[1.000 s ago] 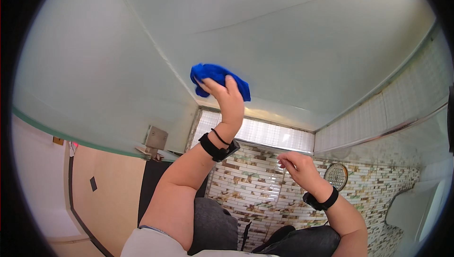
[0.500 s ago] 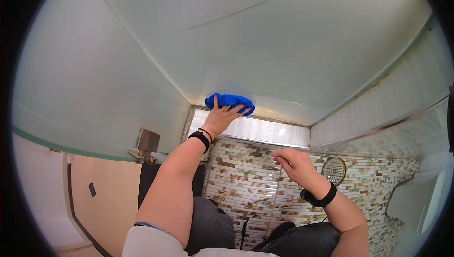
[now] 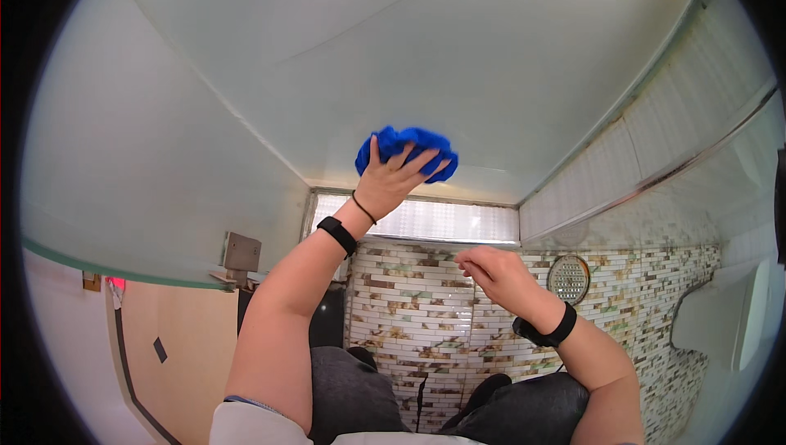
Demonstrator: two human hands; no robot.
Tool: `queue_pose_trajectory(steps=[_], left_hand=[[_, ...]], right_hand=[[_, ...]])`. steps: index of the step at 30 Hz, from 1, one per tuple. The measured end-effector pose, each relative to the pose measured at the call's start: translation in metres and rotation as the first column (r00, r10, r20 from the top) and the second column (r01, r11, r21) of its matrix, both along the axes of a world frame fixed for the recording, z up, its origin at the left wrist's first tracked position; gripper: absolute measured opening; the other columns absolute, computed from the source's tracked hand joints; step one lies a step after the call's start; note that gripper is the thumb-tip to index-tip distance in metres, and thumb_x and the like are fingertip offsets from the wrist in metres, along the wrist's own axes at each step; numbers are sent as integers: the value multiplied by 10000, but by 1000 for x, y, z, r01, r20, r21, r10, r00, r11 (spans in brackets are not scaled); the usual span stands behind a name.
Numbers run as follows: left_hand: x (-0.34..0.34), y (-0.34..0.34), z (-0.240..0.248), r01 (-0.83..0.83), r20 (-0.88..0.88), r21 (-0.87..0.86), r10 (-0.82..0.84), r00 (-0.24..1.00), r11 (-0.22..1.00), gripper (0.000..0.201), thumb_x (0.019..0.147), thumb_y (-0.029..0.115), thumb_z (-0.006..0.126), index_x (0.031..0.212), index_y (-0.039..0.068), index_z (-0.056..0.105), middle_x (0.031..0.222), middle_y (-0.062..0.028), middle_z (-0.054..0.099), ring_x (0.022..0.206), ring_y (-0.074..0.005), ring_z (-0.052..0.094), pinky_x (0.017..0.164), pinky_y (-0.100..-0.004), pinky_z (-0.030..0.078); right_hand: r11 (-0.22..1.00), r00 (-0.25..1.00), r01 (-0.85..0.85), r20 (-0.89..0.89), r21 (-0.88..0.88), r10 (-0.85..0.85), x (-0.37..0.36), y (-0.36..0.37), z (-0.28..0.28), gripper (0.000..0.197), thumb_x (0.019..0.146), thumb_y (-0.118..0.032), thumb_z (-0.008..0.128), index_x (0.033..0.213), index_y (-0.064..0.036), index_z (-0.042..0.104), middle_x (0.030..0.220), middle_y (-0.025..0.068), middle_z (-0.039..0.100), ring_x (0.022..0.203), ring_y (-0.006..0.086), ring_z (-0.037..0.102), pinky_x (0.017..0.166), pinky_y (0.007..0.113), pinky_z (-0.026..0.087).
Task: Cleaning a glass shower door with a blue microfiber cloth.
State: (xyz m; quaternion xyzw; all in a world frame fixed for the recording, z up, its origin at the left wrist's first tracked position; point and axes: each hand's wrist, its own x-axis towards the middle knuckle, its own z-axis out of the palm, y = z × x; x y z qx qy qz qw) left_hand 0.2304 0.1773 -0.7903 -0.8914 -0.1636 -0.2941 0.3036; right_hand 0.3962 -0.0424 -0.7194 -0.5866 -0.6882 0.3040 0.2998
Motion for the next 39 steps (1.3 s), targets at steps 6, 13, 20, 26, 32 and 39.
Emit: queue_pose_trajectory(steps=[6,13,20,26,32,39], left_hand=[[46,-9,25,30,292,-26,-21,956,999,543,788,163,549,1292,361,510,1444,26,326,1366,-261,215,1024,-689,64],[21,-3,-55,102,-345,70,-72,936,992,539,872,304,491,1395,339,365,1480,124,275,1291,-149,315,1104,-579,39],[35,-17,-22,67,-230,169,-27,973,983,554,864,373,505,1398,336,366,1489,131,260,1383,-147,215,1131,-540,0],[96,-37,68,23,90,99,-32,995,995,562,830,241,509,1367,366,402,1482,92,279,1378,-195,235,1077,-643,15],[107,-38,36,115,15,114,-118,993,987,568,849,226,480,1395,343,374,1446,92,324,1341,-167,284,1091,-610,18],[93,-35,-43,211,-380,48,-178,908,976,640,859,194,473,1454,294,257,1283,93,481,1203,-52,414,1151,-420,30]], right_hand=[[999,1000,15,1,41,-15,2,-1,-1,137,879,-88,550,983,-29,617,898,133,656,800,301,634,700,365,509],[999,1000,10,13,52,-11,1,-5,-4,144,877,-111,547,984,-40,614,926,125,659,831,315,631,719,382,513],[999,999,29,24,44,-30,5,-14,-8,145,882,-115,541,990,-49,613,921,122,657,835,309,631,718,389,512],[998,999,20,39,67,-23,9,-17,-6,155,879,-108,535,992,-39,615,939,135,658,840,330,625,722,405,509],[997,998,43,42,69,-46,12,-18,-7,149,875,-105,554,988,-35,622,902,129,654,822,316,624,717,379,500],[998,999,28,19,50,-29,11,-21,-4,153,887,-118,520,982,-39,610,934,133,656,861,325,622,738,408,502]])
